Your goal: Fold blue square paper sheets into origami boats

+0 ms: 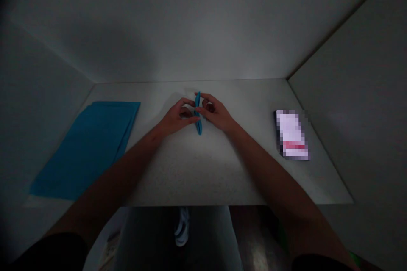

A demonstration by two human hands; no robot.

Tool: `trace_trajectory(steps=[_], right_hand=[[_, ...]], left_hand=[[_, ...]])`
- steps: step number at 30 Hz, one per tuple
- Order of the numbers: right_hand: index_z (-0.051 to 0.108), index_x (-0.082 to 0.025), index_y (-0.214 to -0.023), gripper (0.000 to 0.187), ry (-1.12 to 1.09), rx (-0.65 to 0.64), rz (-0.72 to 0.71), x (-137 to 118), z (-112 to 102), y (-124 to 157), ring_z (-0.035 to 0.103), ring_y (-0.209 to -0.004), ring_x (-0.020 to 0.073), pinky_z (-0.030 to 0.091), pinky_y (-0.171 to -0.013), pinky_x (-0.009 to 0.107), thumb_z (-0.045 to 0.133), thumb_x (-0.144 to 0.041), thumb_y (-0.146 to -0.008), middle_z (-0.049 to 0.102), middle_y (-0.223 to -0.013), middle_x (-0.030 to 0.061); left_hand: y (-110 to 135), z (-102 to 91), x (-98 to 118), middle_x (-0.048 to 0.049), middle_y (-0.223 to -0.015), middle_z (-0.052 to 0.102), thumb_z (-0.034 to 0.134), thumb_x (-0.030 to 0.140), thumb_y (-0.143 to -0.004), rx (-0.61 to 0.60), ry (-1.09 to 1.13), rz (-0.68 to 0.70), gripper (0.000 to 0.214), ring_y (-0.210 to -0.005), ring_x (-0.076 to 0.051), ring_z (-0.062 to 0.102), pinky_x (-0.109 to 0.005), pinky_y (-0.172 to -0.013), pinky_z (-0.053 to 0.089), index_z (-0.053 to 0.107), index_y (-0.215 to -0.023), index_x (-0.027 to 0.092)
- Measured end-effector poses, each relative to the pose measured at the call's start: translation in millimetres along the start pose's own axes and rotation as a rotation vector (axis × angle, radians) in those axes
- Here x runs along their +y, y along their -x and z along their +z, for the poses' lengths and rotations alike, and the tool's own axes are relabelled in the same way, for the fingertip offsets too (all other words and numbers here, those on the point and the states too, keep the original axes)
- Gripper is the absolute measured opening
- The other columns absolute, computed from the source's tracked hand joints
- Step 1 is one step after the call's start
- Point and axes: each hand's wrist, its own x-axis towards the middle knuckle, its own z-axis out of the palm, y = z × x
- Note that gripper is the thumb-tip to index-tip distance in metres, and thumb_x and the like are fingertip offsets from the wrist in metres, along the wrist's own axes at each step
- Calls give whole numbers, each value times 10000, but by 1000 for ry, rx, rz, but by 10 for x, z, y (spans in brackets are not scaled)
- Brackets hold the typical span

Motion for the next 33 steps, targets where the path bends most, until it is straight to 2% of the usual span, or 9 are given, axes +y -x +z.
trace_trajectory(steps=[4,9,14,18,22,25,28,33], right_hand=[[645,-348,-1451,606,0,20,10,19,-10,-6,453,-612,113,447,-481,261,826,-583,-923,498,-868,-36],[627,-385,-1478,602,7,32,3,52,-17,-2,442,-599,119,436,-464,269,798,-604,-944,516,-880,-32],[627,-390,-1476,584,15,44,2,73,-17,1,414,-578,111,400,-442,268,776,-616,-959,528,-911,-22],[606,-379,-1508,513,153,96,-55,67,-25,11,431,-611,126,424,-484,277,685,-551,-1031,581,-994,10],[628,-313,-1501,577,427,127,-190,53,-47,32,526,-772,180,491,-631,311,767,-432,-953,627,-1096,61],[680,-268,-1443,489,529,164,-185,41,-69,40,552,-804,197,497,-701,331,714,-369,-966,662,-1048,62],[712,-256,-1379,375,441,188,-97,49,-90,32,513,-690,156,461,-670,307,626,-363,-1030,673,-903,13],[767,-241,-1157,280,169,256,-65,88,-110,-13,551,-670,143,468,-651,293,645,-452,-1020,645,-800,-16]], left_hand=[[-55,-11,-16,65,-710,654,918,458,-820,1,-27,-3,515,-631,-129,661,-254,-603,486,572,-1139,247],[-177,-75,-35,84,-661,597,946,460,-778,-64,-54,16,523,-556,-109,579,-249,-553,419,562,-1063,246],[-216,-120,-38,73,-702,619,908,391,-803,-93,-6,13,480,-584,-101,585,-238,-570,431,545,-1078,239],[-223,-111,-64,33,-885,665,820,239,-809,-31,50,7,404,-661,-90,620,-216,-585,447,536,-1096,238],[-252,-99,-132,-24,-1115,690,741,167,-797,18,83,30,399,-714,-75,618,-190,-574,460,542,-1137,235],[-278,-104,-190,-62,-1328,673,700,166,-811,38,129,60,369,-766,-76,642,-196,-610,526,572,-1150,237],[-307,-130,-230,-73,-1417,662,685,184,-854,104,146,91,307,-858,-100,690,-245,-735,608,623,-1150,237],[-339,-188,-233,-99,-1472,671,695,256,-895,156,168,67,203,-1024,-185,748,-357,-873,659,708,-1095,223]])
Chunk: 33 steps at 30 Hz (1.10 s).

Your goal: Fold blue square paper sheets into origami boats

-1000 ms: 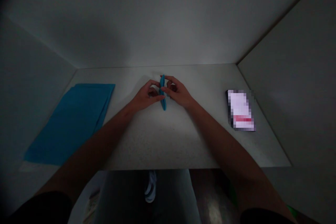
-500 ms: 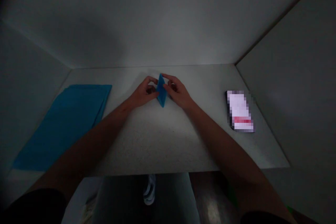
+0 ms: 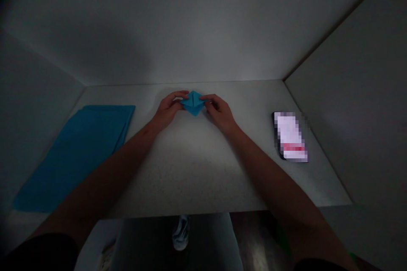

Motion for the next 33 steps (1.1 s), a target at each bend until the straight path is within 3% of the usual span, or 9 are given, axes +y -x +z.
trace_trajectory(steps=[3,6,10,12,15,17,22,27,33], right_hand=[[785,-241,-1108,289,-57,17,27,-11,7,-4,581,-690,155,500,-687,315,646,-476,-1014,634,-759,-15],[781,-254,-1079,295,-66,5,23,-35,23,11,556,-671,142,486,-660,298,731,-525,-973,635,-762,-18],[729,-289,-1153,447,-91,60,1,-18,49,13,541,-667,126,455,-606,265,887,-578,-850,660,-836,-27],[718,-290,-1170,506,-88,67,20,8,54,8,559,-685,129,459,-605,264,899,-615,-827,677,-867,-22],[734,-253,-992,457,-45,63,63,38,52,8,539,-662,128,441,-591,272,856,-670,-852,640,-778,-23],[723,-245,-900,455,-35,79,68,41,49,12,516,-642,126,419,-573,271,842,-684,-862,603,-721,-28],[713,-263,-878,475,-85,123,32,7,55,10,538,-668,134,431,-580,266,856,-715,-835,603,-730,-28],[661,-262,-870,504,-180,186,12,-11,28,-31,564,-658,127,491,-624,269,870,-718,-821,616,-728,-46],[544,-300,-956,560,-219,276,66,35,-28,-69,676,-719,141,561,-674,278,797,-787,-848,646,-820,-48]], left_hand=[[3,2,6,-120,-1532,643,786,365,-887,-13,35,-18,240,-1050,-202,750,-349,-868,654,702,-1054,216],[21,26,-21,-125,-1526,638,922,451,-791,-4,32,-13,450,-994,-177,744,-299,-812,635,648,-1068,225],[43,44,-53,-57,-1144,756,956,458,-769,-30,-12,-19,717,-876,-159,730,-285,-783,609,576,-1349,274],[46,44,-32,-41,-1019,764,914,482,-815,-52,-63,-38,680,-835,-164,722,-290,-773,599,610,-1374,243],[43,42,36,-52,-948,777,772,566,-929,-65,-161,-51,420,-831,-175,711,-294,-770,588,760,-1120,192],[40,46,76,-54,-918,783,702,615,-970,-63,-183,-48,439,-845,-183,711,-300,-784,585,798,-1002,188],[31,64,69,-63,-947,809,755,725,-895,-26,-81,-47,548,-876,-202,736,-321,-827,599,841,-1016,197],[9,50,13,-50,-922,799,792,739,-860,81,22,-38,551,-883,-195,754,-335,-853,621,821,-960,197],[-40,17,-84,-54,-983,787,773,779,-862,239,178,-64,583,-919,-212,795,-411,-921,671,672,-995,221]])
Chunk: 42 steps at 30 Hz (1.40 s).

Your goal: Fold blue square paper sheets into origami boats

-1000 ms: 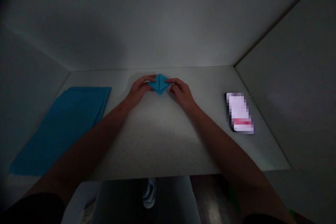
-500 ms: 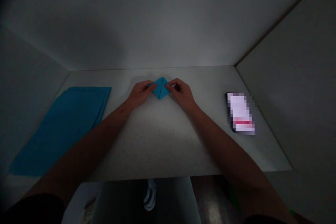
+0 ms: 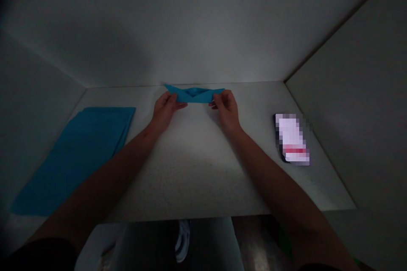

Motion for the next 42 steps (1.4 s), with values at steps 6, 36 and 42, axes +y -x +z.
trace_trajectory(steps=[6,36,42], right_hand=[[496,-329,-1077,529,46,-45,14,15,-7,14,683,-662,135,530,-588,250,682,-802,-930,624,-816,-55],[627,-256,-795,674,129,62,45,59,12,36,485,-501,159,384,-479,313,476,-882,-996,500,-592,-3],[636,-265,-822,720,251,105,-148,-179,18,124,526,-593,165,414,-552,303,307,-865,-1046,550,-687,12]], left_hand=[[-15,-13,-74,-64,-1070,777,647,818,-939,-13,-36,35,614,-999,-238,805,-446,-953,668,596,-1169,250],[68,-1,82,-17,-561,625,449,930,-955,115,-207,12,758,-541,-176,660,-290,-517,507,693,-829,223],[-38,-27,11,-49,-821,768,549,888,-943,183,-92,59,690,-663,-188,747,-325,-651,636,691,-1001,216]])
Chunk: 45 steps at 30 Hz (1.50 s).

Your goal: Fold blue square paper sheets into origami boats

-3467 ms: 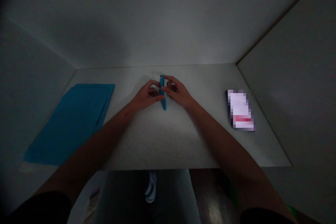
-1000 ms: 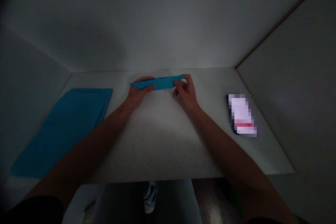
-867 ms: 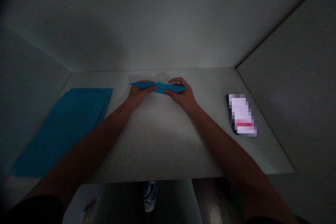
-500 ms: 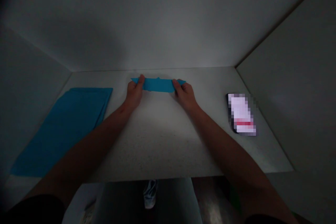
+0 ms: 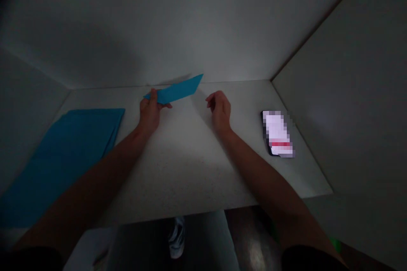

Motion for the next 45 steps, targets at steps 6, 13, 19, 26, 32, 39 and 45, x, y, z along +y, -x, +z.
trace_trajectory(steps=[6,13,19,26,32,39,45], right_hand=[[622,-251,-753,603,279,-675,-504,-296,160,325,559,-657,172,438,-723,344,355,-632,-1135,621,-685,20],[626,-231,-722,566,418,-851,-605,-241,377,375,576,-666,151,347,-702,322,442,-569,-1138,700,-721,-3],[694,-221,-755,512,412,-882,-612,-156,379,341,635,-698,138,329,-667,300,498,-500,-1137,773,-785,-13],[783,-234,-826,384,420,-888,-589,-101,362,278,696,-789,158,322,-649,296,590,-426,-1096,827,-889,-4],[697,-215,-729,496,414,-900,-533,-129,356,275,599,-674,142,273,-631,307,539,-477,-1119,718,-717,-11],[638,-219,-730,478,419,-879,-456,-113,321,244,540,-685,151,249,-642,303,501,-480,-1106,647,-701,-2],[588,-217,-662,529,363,-808,-367,-79,235,193,463,-592,135,263,-631,305,487,-531,-1075,543,-601,-18]], left_hand=[[62,-30,69,-41,-937,798,737,721,-910,-43,23,-9,514,-756,-210,810,-344,-741,700,705,-979,212],[-74,223,209,-59,-849,788,771,756,-866,-165,-93,-50,577,-725,-244,819,-319,-642,680,732,-959,188],[-329,1155,135,-95,-906,816,750,731,-911,-459,-147,-60,585,-798,-243,829,-339,-781,681,760,-1091,175],[-425,1557,-38,-123,-1345,703,850,451,-901,-528,-418,48,514,-706,-122,759,-285,-698,649,681,-1318,203],[-318,684,256,-133,-1424,626,766,402,-932,-429,-715,267,471,-858,-137,743,-322,-812,667,654,-1350,215],[324,-1446,1020,-84,-1289,716,631,709,-930,-311,-1199,183,534,-1197,-340,734,-552,-1022,652,719,-1251,291],[1454,-2836,1425,-86,-1690,536,760,816,-797,-445,-1324,-37,937,-1558,-432,510,-645,-1274,461,546,-1579,347]])
